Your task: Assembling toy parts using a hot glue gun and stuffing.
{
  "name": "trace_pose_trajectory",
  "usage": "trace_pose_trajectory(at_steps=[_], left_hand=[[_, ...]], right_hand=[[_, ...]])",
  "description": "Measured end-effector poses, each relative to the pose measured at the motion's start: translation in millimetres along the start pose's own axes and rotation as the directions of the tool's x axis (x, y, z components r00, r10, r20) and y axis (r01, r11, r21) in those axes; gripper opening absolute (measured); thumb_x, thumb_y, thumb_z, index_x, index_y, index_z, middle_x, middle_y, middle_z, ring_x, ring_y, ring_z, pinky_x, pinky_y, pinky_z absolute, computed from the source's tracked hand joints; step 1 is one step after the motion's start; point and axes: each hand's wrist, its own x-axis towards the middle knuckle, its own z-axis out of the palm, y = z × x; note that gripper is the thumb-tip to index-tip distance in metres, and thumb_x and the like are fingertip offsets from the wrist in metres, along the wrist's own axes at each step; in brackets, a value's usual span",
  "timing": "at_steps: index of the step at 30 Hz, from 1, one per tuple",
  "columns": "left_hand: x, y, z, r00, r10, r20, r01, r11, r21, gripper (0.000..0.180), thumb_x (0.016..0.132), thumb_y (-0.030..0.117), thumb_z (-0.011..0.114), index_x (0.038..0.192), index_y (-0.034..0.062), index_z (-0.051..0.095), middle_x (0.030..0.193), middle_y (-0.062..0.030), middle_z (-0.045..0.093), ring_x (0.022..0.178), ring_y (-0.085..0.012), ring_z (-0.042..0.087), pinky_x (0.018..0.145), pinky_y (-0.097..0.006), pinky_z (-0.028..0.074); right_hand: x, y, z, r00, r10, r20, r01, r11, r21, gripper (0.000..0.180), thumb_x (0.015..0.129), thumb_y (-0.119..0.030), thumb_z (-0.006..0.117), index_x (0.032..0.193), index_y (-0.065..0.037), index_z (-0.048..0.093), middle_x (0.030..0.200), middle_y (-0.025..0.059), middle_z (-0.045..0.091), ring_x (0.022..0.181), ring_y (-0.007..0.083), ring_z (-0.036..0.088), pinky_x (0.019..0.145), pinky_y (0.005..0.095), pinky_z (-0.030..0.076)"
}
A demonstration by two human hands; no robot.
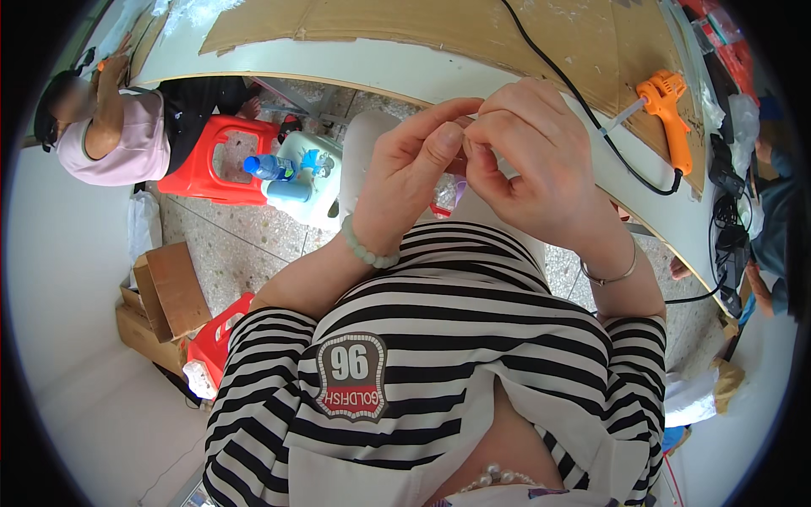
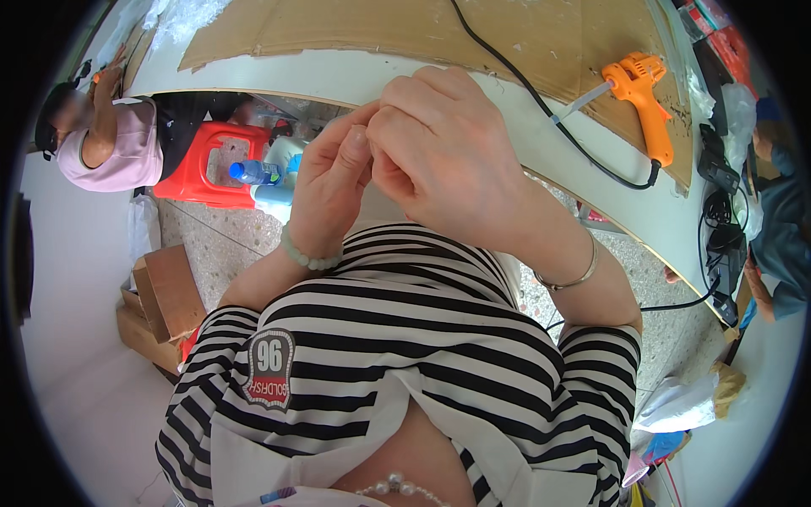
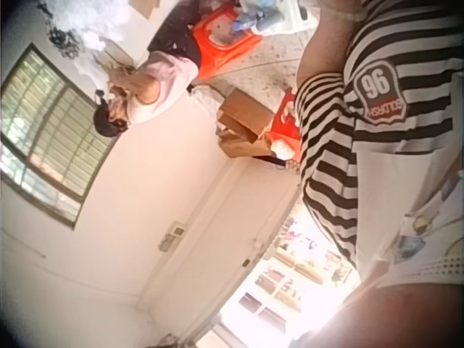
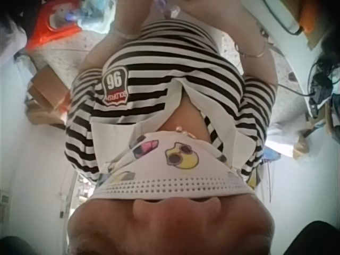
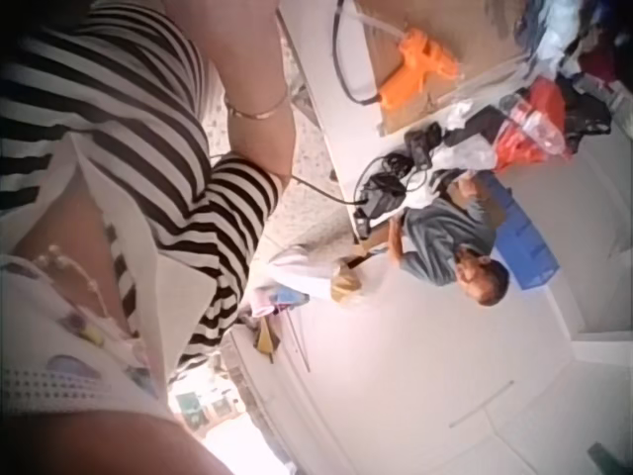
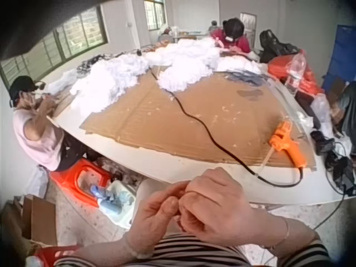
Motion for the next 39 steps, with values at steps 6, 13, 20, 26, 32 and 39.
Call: trace_pose_trajectory(at_steps=[6, 13, 20, 26, 32, 39], left_hand=[[2, 6, 0, 0.999, 0.051, 0.002, -0.050, 0.974, 0.222, 0.035, 0.095, 0.020, 0.051, 0.121, -0.0022, 0.051, 0.093, -0.0057, 0.062, 0.082, -0.0106, 0.059, 0.074, -0.024, 0.049], [-8, -2, -15, 0.996, -0.081, 0.044, 0.081, 0.997, 0.004, 0.039, 0.096, 0.025, 0.047, 0.125, -0.0018, 0.048, 0.098, -0.0110, 0.063, 0.082, -0.0153, 0.061, 0.075, -0.028, 0.050], [2, 0, -18, 0.982, -0.110, 0.155, 0.150, 0.948, -0.279, 0.046, 0.097, 0.033, 0.041, 0.126, -0.0031, 0.044, 0.101, -0.0146, 0.062, 0.083, -0.0209, 0.062, 0.074, -0.032, 0.052], [-1, 3, -9, 0.998, -0.026, 0.056, 0.030, 0.997, -0.072, 0.044, 0.098, 0.030, 0.041, 0.125, -0.0049, 0.046, 0.102, -0.0128, 0.061, 0.086, -0.0189, 0.062, 0.076, -0.031, 0.052], [0, 4, -8, 0.997, 0.070, 0.040, -0.073, 0.995, 0.066, 0.042, 0.097, 0.026, 0.044, 0.124, -0.0059, 0.046, 0.106, -0.0125, 0.061, 0.093, -0.0163, 0.060, 0.080, -0.027, 0.050], [1, 5, -12, 0.998, 0.065, 0.001, -0.064, 0.985, 0.162, 0.038, 0.097, 0.022, 0.046, 0.125, -0.0035, 0.047, 0.103, -0.0097, 0.062, 0.091, -0.0134, 0.060, 0.077, -0.024, 0.050]], right_hand=[[-1, -2, -3, 0.999, -0.039, 0.016, 0.041, 0.989, -0.139, 0.024, 0.054, 0.007, 0.062, 0.073, -0.004, 0.053, 0.072, 0.0074, 0.053, 0.062, 0.0250, 0.050, 0.056, 0.0307, 0.041], [14, 7, -39, 0.956, 0.233, -0.176, -0.257, 0.958, -0.126, 0.015, 0.064, 0.010, 0.058, 0.076, 0.002, 0.054, 0.074, 0.0103, 0.054, 0.063, 0.0216, 0.050, 0.059, 0.0271, 0.042], [4, 8, -23, 0.979, 0.190, 0.079, -0.191, 0.981, 0.013, 0.013, 0.070, 0.009, 0.052, 0.081, 0.002, 0.057, 0.074, 0.0093, 0.054, 0.062, 0.0197, 0.051, 0.058, 0.0269, 0.043], [1, 0, -5, 0.975, 0.199, 0.096, -0.210, 0.969, 0.127, 0.017, 0.069, 0.010, 0.053, 0.081, 0.000, 0.059, 0.073, 0.0087, 0.055, 0.063, 0.0194, 0.054, 0.056, 0.0270, 0.043], [2, -4, 0, 0.947, 0.286, 0.147, -0.317, 0.909, 0.271, 0.015, 0.070, 0.007, 0.059, 0.083, 0.000, 0.060, 0.076, 0.0081, 0.055, 0.064, 0.0167, 0.056, 0.057, 0.0252, 0.046], [0, -3, 6, 0.976, 0.209, 0.060, -0.216, 0.964, 0.153, 0.015, 0.070, 0.004, 0.065, 0.083, -0.001, 0.061, 0.075, 0.0080, 0.056, 0.065, 0.0192, 0.056, 0.056, 0.0269, 0.046]])
